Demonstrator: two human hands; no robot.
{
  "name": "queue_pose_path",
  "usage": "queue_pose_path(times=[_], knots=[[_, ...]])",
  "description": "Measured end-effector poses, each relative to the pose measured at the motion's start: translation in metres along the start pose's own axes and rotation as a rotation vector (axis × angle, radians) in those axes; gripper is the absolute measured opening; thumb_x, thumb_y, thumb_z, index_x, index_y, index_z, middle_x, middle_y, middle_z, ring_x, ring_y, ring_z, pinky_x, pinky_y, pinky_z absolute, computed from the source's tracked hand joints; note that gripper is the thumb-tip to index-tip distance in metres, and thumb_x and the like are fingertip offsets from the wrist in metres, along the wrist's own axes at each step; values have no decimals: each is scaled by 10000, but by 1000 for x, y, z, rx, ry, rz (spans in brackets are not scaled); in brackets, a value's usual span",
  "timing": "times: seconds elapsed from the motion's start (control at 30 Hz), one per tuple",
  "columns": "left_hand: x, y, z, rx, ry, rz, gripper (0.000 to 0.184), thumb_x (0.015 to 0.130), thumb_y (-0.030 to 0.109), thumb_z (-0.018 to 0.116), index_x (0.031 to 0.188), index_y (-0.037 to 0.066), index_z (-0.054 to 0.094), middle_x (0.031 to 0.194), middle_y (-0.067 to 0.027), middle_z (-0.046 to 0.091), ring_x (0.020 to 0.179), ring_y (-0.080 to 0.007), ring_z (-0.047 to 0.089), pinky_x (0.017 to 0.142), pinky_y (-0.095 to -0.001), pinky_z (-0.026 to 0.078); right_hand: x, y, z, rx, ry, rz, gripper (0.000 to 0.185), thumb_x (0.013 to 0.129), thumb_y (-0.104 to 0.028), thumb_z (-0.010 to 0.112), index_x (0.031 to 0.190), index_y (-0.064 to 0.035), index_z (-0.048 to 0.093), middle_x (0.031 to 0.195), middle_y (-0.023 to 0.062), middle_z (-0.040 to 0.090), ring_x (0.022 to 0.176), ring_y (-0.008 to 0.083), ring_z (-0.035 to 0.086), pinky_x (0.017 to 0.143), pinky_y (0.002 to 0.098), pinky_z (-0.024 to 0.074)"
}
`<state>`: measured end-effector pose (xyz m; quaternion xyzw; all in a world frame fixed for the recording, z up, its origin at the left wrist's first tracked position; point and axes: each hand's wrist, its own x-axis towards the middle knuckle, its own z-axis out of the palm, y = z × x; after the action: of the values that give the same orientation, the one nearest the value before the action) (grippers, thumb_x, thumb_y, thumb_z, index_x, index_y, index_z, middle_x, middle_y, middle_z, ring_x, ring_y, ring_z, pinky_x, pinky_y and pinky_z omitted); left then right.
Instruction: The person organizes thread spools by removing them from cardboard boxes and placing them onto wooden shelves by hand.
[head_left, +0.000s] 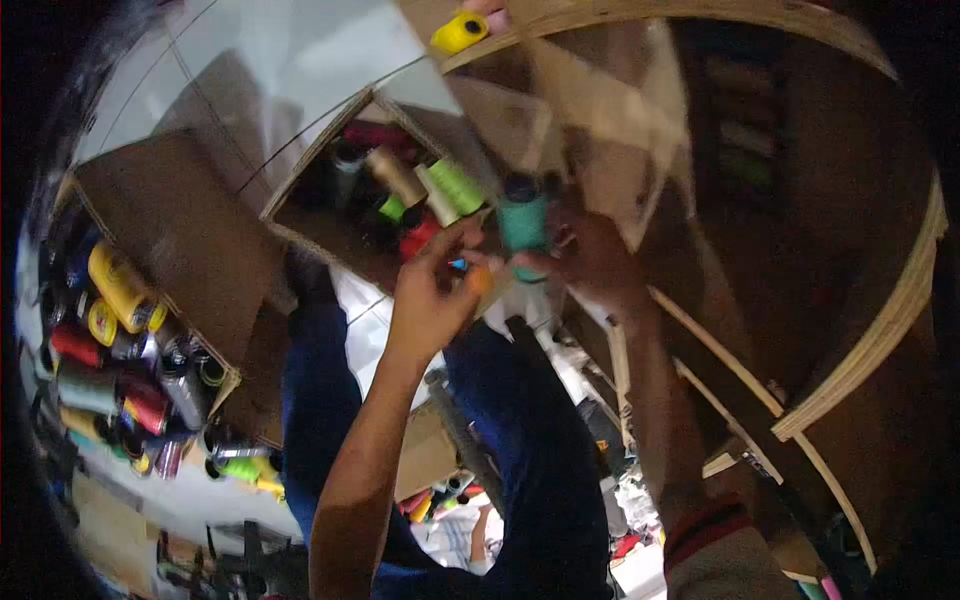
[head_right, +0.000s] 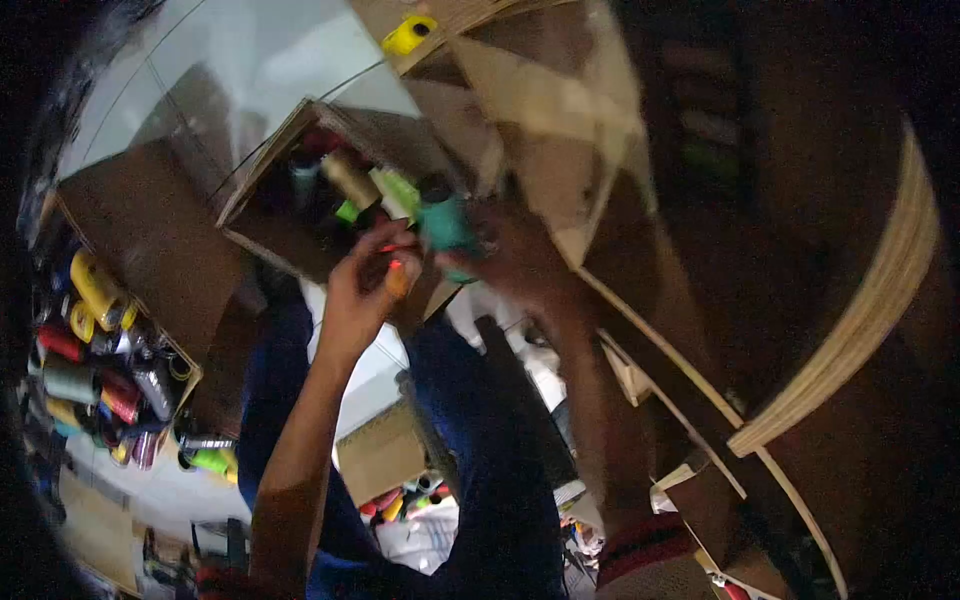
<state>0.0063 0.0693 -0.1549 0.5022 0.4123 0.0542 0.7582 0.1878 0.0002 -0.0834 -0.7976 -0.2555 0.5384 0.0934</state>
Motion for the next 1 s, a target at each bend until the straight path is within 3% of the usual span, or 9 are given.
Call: queue_pose_path(times=[0.07,0.17,0.3,0.43,0.5,0.83,0.87,0.93,1.0], knots=[[11,-22,-18,395,-8,12,406,755,150,660,1116,13,535,1014,-157,607,852,-318,621,773,-376,499,2,7,-8,113,-21,9,552,727,-419,708,1126,-67,558,1056,148,610,960,242,599,837,398,460],[32,-16,-28,838,-97,-260,479,765,204,627,1200,66,480,1159,-200,524,983,-405,547,823,-416,470,-5,33,1,179,23,-58,611,694,-475,720,1120,-67,562,1051,150,615,932,226,606,817,380,478],[83,-79,-20,1285,-32,-4,518,801,290,589,1271,138,434,1330,-156,386,1225,-373,349,946,-516,345,-15,36,5,175,15,37,718,646,-585,696,1122,-65,560,1044,161,609,924,229,607,785,376,494],[106,-98,-16,2048,-444,345,493,869,288,493,1338,192,378,1429,-75,284,1346,-311,188,1026,-612,176,-24,41,13,142,33,26,773,640,-648,653,1133,-61,551,1002,168,621,886,240,623,771,382,502],[126,-106,-21,2304,-688,609,497,869,278,484,1344,197,365,1427,-74,288,1342,-317,193,1043,-609,151,-24,48,13,147,-1,38,633,683,-531,697,1072,-46,576,930,123,627,824,197,605,745,354,485],[170,-123,-58,1787,-968,889,362,863,240,445,1204,119,463,1169,-123,523,1118,-323,498,954,-557,349,-33,54,15,42,-1,73,748,645,-641,669,1079,-39,577,889,148,641,817,248,637,726,372,510],[177,-135,-67,1756,-906,1062,343,841,255,470,1151,112,507,1075,-109,579,1001,-321,566,832,-525,445,-32,54,12,107,20,40,721,658,-607,679,1083,-34,573,908,147,637,829,247,634,734,371,509],[195,-166,-68,1559,-986,785,306,845,288,459,1054,78,537,891,-128,615,861,-282,610,728,-457,482,-33,54,10,244,57,-16,669,685,-538,700,1092,-25,567,946,146,629,853,244,628,749,370,507],[176,-126,-54,1419,-948,886,339,829,302,485,1059,59,541,817,-148,623,767,-272,628,655,-419,504,-36,52,7,469,54,58,587,720,-387,730,1140,-26,535,996,134,617,923,224,605,798,363,491]])
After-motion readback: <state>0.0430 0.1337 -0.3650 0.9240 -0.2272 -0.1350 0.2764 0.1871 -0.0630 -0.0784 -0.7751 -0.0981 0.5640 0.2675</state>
